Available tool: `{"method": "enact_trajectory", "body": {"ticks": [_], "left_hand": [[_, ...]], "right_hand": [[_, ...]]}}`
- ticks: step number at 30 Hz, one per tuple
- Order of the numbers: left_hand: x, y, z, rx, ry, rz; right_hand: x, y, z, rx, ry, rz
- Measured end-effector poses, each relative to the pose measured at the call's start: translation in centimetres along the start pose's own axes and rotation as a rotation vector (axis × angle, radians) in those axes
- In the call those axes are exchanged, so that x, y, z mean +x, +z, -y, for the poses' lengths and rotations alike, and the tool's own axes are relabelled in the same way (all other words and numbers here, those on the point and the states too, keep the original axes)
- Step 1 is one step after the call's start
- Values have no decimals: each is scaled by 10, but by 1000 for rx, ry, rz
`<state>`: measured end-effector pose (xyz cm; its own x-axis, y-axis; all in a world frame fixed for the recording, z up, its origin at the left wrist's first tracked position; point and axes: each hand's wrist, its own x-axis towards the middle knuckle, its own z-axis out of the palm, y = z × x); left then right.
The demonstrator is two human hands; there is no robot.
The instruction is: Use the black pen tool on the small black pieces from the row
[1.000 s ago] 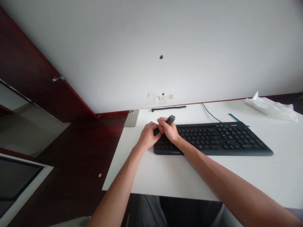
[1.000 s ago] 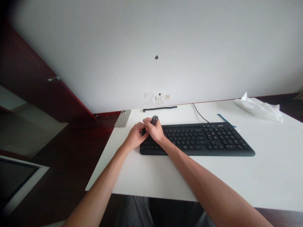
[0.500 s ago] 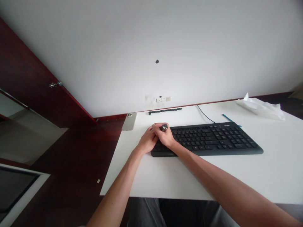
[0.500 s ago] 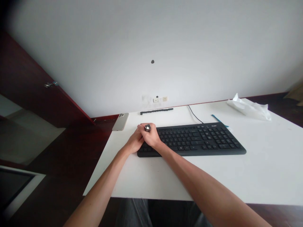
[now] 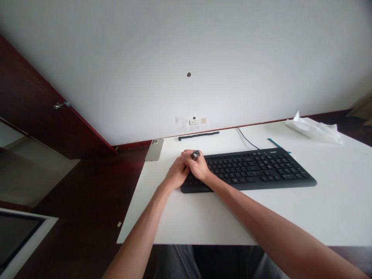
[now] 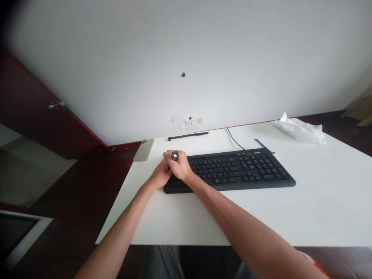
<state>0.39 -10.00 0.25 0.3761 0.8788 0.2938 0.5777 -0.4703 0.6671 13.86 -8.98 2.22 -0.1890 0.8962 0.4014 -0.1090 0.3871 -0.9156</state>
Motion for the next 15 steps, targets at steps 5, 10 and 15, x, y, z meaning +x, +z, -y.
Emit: {"method": "enact_trajectory", "body": {"ticks": [5,10,15], "left_hand": [[0,-2,-5,-66,-78,-36],[0,-9,-6,-101,-49,-37],[-1,-17,-1,-125,-64,-17]], "right_hand": [[0,-2,3,-24,-24,8],[6,-4,1,109,13,-156],[14,-18,6,130,-1,-288]]}}
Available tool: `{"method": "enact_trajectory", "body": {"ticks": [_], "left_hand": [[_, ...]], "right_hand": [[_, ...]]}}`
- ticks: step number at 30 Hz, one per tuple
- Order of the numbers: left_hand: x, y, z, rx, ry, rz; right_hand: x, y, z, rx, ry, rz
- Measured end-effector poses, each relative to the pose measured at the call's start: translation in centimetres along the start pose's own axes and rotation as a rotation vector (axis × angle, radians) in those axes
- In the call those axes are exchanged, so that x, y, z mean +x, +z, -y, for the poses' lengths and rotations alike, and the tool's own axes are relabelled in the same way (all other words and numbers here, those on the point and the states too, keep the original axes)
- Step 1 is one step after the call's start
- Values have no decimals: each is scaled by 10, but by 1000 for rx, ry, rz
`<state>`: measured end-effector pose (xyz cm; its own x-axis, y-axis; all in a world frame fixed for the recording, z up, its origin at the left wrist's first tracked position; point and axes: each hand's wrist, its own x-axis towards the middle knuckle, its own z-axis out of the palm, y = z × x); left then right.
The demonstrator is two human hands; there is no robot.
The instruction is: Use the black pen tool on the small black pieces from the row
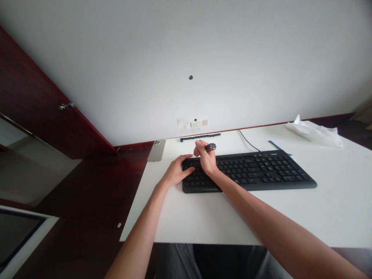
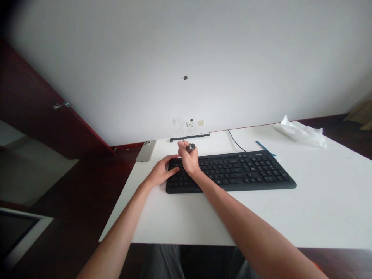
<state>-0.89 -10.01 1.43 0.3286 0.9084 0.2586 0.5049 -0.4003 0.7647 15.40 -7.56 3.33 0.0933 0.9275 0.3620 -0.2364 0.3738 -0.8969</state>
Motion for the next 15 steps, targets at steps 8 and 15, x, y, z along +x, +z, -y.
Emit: {"method": "enact_trajectory", "body": {"ticks": [8,15], "left_hand": [[3,-11,8,101,-91,8],[5,-5,13,23,-39,-148]], "right_hand": [[-25,9,29,-447,-365,486],[-1,-12,22,-570,-410,498]]}}
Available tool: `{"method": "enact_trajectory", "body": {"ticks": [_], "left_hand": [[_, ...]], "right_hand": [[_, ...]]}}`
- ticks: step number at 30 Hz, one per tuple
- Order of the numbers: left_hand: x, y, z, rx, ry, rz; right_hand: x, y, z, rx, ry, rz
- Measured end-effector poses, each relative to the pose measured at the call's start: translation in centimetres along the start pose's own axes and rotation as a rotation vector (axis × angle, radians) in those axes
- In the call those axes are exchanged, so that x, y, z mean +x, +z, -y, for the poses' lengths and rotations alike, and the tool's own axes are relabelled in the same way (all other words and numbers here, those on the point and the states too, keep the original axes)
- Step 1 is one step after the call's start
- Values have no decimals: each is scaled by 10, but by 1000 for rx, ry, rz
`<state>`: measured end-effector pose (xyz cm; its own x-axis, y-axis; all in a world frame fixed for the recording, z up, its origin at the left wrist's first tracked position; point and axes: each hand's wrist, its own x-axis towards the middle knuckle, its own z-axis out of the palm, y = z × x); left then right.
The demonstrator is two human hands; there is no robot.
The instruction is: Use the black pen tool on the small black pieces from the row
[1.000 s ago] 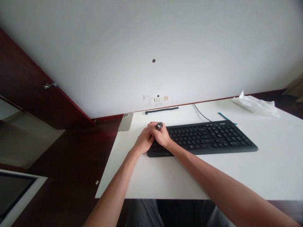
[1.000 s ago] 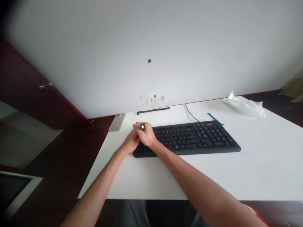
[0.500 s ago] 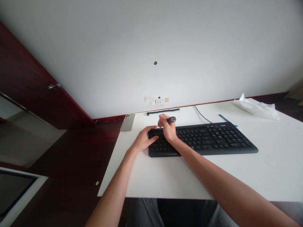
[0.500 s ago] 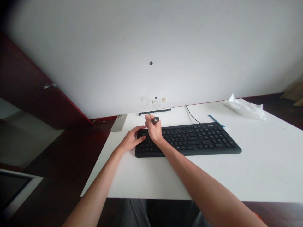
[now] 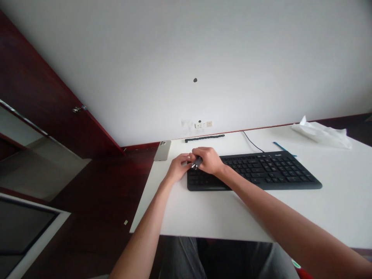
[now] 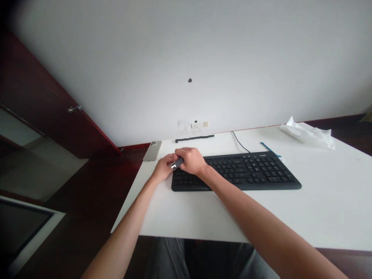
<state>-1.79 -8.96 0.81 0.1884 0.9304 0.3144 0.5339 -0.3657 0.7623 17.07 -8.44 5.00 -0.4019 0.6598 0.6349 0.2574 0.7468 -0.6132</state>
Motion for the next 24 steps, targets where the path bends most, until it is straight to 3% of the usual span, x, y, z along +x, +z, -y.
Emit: {"method": "enact_trajectory", "body": {"ticks": [2,5,9,13,19,24], "left_hand": [[1,3,5,-93,13,-46],[0,5,8,-155,26,-10],[3,5,8,-108,10,-44],[28,1,11,-38,10,-103],[75,7,22,322,107,-90],[85,21,34,304,126,-24]], "right_hand": [[-1,-17,-15,-84,40,-27],[-4,-39,-32,-209,124,-126],[-7,-48,-36,-276,175,-251],[-6,-43,-33,-311,183,-168],[-6,-44,-39,-366,252,-99],[-7,-49,-46,-394,270,-108]]}}
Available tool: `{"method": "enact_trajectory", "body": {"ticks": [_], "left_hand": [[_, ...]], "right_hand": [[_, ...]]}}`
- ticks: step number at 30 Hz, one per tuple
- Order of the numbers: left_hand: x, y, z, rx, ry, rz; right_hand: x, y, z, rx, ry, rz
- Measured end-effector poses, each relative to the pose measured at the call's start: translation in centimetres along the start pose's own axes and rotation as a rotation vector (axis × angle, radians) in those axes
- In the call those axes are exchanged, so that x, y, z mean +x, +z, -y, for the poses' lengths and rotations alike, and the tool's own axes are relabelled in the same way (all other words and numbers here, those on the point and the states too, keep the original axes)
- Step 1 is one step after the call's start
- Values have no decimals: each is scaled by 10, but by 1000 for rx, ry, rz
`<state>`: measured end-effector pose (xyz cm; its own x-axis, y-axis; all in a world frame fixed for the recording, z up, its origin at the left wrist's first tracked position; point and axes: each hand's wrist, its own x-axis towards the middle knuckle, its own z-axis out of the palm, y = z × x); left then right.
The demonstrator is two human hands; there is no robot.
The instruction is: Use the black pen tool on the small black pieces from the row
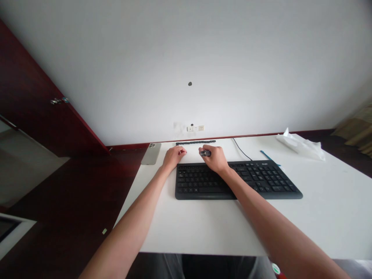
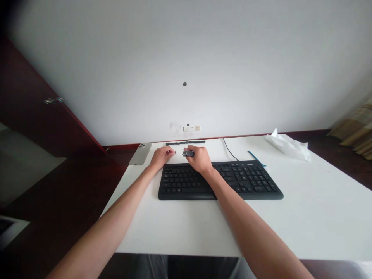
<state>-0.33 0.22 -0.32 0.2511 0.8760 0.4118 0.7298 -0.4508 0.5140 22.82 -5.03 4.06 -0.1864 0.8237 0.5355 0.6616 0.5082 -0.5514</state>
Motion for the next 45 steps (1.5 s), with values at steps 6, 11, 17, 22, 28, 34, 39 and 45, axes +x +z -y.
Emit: {"method": "enact_trajectory", "body": {"ticks": [6,11,17,22,28,34,39,45], "left_hand": [[0,2,5,-115,-45,-10],[2,-2,13,-317,-133,-113],[6,-5,28,-558,-283,-307],[7,-5,26,-531,-318,-318],[7,-4,29,-537,-338,-340],[7,-1,34,-505,-340,-347],[9,1,38,-543,-331,-376],[11,1,40,-595,-379,-395]], "right_hand": [[2,2,-1,-55,16,18],[3,3,-5,-63,70,74],[21,16,-5,-168,55,194],[54,39,-7,-302,50,394],[71,61,-9,-393,-8,473],[75,77,-2,-468,-3,490],[85,87,-3,-446,59,459],[96,97,-10,-375,134,401]]}}
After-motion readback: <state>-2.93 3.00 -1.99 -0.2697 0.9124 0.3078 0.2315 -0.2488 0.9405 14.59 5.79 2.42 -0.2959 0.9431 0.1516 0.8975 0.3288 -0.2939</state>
